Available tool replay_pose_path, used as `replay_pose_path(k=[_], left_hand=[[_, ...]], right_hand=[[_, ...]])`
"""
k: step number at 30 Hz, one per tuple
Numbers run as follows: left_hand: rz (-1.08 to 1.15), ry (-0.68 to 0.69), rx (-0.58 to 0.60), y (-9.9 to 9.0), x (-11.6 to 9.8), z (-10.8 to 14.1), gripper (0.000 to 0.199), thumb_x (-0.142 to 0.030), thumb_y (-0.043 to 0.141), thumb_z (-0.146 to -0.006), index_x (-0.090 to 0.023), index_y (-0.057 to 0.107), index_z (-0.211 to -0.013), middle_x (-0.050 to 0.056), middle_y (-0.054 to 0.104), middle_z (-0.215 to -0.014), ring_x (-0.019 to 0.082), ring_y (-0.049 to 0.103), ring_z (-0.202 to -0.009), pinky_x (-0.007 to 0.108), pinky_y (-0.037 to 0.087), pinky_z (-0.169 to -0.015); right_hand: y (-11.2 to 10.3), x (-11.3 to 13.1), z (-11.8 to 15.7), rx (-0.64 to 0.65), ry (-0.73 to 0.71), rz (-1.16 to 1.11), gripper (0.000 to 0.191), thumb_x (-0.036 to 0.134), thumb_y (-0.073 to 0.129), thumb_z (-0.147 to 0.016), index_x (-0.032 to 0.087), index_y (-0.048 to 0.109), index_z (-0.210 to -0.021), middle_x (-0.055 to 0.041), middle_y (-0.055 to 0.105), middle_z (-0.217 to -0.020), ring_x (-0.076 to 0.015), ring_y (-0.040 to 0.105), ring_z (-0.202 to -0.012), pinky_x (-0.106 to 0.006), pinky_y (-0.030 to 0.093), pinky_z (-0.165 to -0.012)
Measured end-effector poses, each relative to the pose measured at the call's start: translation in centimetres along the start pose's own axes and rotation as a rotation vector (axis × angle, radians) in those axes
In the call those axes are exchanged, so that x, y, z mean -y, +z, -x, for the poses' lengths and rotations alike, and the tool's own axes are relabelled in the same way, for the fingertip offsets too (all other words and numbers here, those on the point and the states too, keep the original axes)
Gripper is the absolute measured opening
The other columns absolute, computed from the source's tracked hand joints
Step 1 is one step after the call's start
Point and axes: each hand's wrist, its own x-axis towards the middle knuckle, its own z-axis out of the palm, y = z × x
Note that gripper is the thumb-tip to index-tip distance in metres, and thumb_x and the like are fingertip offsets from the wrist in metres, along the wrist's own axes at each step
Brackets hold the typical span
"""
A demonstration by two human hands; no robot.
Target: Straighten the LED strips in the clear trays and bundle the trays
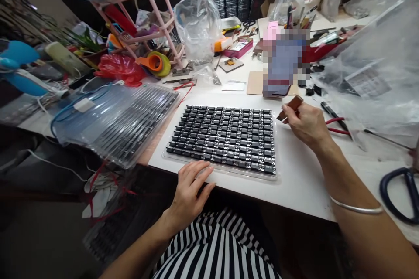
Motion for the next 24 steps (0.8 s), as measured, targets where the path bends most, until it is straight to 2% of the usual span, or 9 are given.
replay_pose_path(k=[5, 8, 13, 19, 22, 24], left_hand=[[-0.1, -0.018, 0.068, 0.2, 0.1, 0.0, 0.036, -0.028, 0.053, -0.089, -0.014, 0.055, -0.122, 0.012, 0.061, -0.119, 0.025, 0.052, -0.117, 0.045, 0.036, -0.101], [-0.07, -0.03, 0.077, -0.1, 0.2, -0.1, 0.035, -0.028, 0.053, -0.089, -0.015, 0.055, -0.121, 0.011, 0.062, -0.118, 0.023, 0.052, -0.117, 0.045, 0.035, -0.102], [0.02, -0.077, -0.033, -1.4, 1.5, 0.6, 0.026, -0.019, 0.051, -0.089, -0.016, 0.057, -0.114, 0.008, 0.065, -0.111, 0.02, 0.054, -0.11, 0.04, 0.037, -0.099], [-0.026, -0.168, -0.132, -2.6, 3.3, 1.7, 0.019, -0.015, 0.054, -0.087, -0.018, 0.06, -0.105, 0.006, 0.066, -0.104, 0.018, 0.056, -0.104, 0.037, 0.041, -0.093], [-0.112, -0.211, -0.211, -3.9, 5.7, 2.2, 0.019, -0.015, 0.054, -0.087, -0.019, 0.061, -0.104, 0.006, 0.065, -0.105, 0.019, 0.057, -0.104, 0.038, 0.041, -0.093], [-0.197, -0.267, -0.312, -5.7, 8.0, 2.7, 0.019, -0.017, 0.054, -0.087, -0.019, 0.062, -0.104, 0.007, 0.064, -0.108, 0.021, 0.057, -0.106, 0.041, 0.041, -0.095]], right_hand=[[-0.2, 0.0, 0.1, 0.024, 0.026, 0.024, 0.019, 0.028, 0.055, -0.087, 0.016, 0.067, -0.078, -0.0085, 0.07, -0.073, -0.0164, 0.065, -0.068, -0.027, 0.046, -0.071], [-0.3, 0.1, 0.1, 0.034, 0.051, 0.038, 0.02, 0.028, 0.055, -0.087, 0.016, 0.068, -0.079, -0.0092, 0.07, -0.075, -0.017, 0.065, -0.068, -0.028, 0.045, -0.07], [-0.5, 0.5, 0.1, 0.052, 0.091, 0.048, 0.02, 0.029, 0.055, -0.087, 0.018, 0.068, -0.077, -0.0103, 0.071, -0.079, -0.0192, 0.067, -0.072, -0.03, 0.045, -0.073], [-0.6, 0.6, 0.2, 0.084, 0.149, 0.047, 0.02, 0.031, 0.056, -0.086, 0.02, 0.067, -0.073, -0.0108, 0.071, -0.081, -0.0194, 0.066, -0.073, -0.031, 0.045, -0.074], [-0.5, 0.0, -0.3, 0.059, 0.121, 0.047, 0.02, 0.033, 0.056, -0.084, 0.021, 0.067, -0.071, -0.0109, 0.07, -0.077, -0.0211, 0.065, -0.074, -0.033, 0.044, -0.072], [-0.6, -0.3, -0.5, 0.017, 0.11, 0.113, 0.025, 0.035, 0.054, -0.083, 0.022, 0.062, -0.064, -0.0107, 0.068, -0.07, -0.0229, 0.064, -0.07, -0.034, 0.043, -0.067]])
